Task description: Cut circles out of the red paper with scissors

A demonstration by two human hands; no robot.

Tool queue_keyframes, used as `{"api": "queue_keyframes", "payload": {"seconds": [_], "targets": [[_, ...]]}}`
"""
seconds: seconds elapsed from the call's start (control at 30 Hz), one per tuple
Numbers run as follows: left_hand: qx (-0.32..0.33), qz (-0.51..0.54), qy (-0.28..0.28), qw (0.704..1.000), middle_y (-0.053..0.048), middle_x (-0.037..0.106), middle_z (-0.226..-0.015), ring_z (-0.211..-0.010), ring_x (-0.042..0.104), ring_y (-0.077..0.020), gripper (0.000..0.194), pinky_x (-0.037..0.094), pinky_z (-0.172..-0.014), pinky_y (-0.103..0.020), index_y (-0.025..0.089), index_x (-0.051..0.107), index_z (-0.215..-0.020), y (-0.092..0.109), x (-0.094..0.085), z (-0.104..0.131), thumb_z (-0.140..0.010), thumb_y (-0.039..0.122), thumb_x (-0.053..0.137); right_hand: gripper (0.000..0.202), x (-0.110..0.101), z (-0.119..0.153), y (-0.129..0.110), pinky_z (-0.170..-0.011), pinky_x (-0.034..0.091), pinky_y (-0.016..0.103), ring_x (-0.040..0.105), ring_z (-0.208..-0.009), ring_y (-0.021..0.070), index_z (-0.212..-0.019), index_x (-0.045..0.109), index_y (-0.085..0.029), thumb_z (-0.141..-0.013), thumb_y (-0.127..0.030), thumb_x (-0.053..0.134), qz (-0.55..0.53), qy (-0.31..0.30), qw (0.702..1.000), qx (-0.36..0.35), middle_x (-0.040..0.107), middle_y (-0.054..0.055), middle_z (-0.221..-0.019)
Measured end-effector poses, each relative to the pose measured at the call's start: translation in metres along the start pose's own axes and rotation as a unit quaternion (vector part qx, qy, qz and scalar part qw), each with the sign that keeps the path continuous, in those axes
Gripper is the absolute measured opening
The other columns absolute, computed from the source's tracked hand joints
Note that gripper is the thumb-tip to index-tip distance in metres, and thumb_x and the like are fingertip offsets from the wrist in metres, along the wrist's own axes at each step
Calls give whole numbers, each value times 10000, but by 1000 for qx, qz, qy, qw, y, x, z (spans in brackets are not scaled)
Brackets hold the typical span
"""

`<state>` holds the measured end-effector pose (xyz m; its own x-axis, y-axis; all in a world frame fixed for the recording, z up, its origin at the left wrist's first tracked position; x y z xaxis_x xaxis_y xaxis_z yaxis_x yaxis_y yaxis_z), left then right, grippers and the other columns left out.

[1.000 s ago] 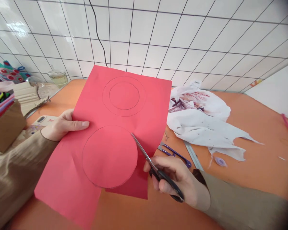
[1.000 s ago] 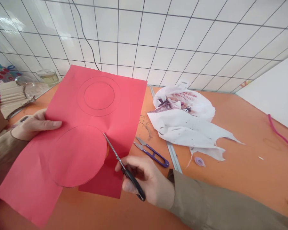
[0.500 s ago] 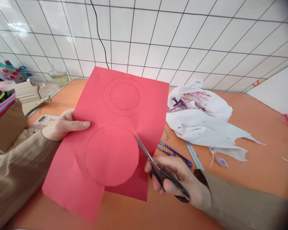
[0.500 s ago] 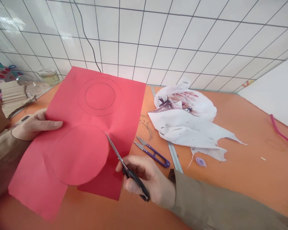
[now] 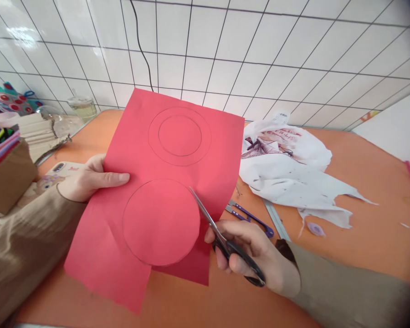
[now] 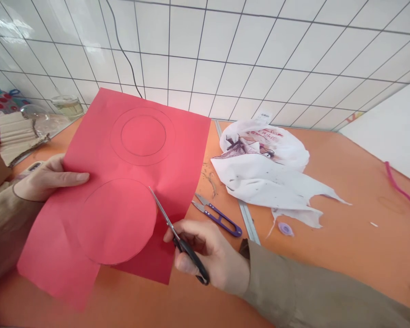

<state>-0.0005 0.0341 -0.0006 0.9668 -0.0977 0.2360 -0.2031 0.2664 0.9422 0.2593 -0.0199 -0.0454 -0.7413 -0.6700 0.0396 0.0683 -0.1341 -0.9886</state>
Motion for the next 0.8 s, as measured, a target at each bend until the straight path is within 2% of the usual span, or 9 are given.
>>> {"api": "queue_keyframes", "payload": {"seconds": [0.4, 0.8], "targets": [[-1, 0, -16, 1000, -59, 741, -751, -614, 690, -259, 251, 580, -532, -333, 168, 720, -848, -1, -3, -2, -619, 74, 681, 563, 0, -1, 0, -486, 295, 226, 386, -510, 89, -888, 523, -111, -670, -627, 582, 4, 7, 1000, 6, 447, -5, -618], [0, -2, -8, 1000, -48, 740, -724, -573, 687, -249, 251, 582, -521, -323, 183, 727, -834, 0, -1, -1, -614, 69, 686, 559, -1, 0, 4, -471, 283, 226, 347, -493, 80, -889, 515, -116, -661, -620, 598, -8, 1, 1000, 12, 422, -18, -602]]}}
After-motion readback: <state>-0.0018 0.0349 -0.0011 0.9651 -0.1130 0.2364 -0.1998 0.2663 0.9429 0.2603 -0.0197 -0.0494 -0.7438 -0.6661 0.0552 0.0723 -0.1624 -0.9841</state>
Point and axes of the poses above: each hand's wrist, its own z-axis away from the middle knuckle, its own x-axis out of the palm, y = z × x, the point moved 3 cm from there along -z, towards the middle knuckle
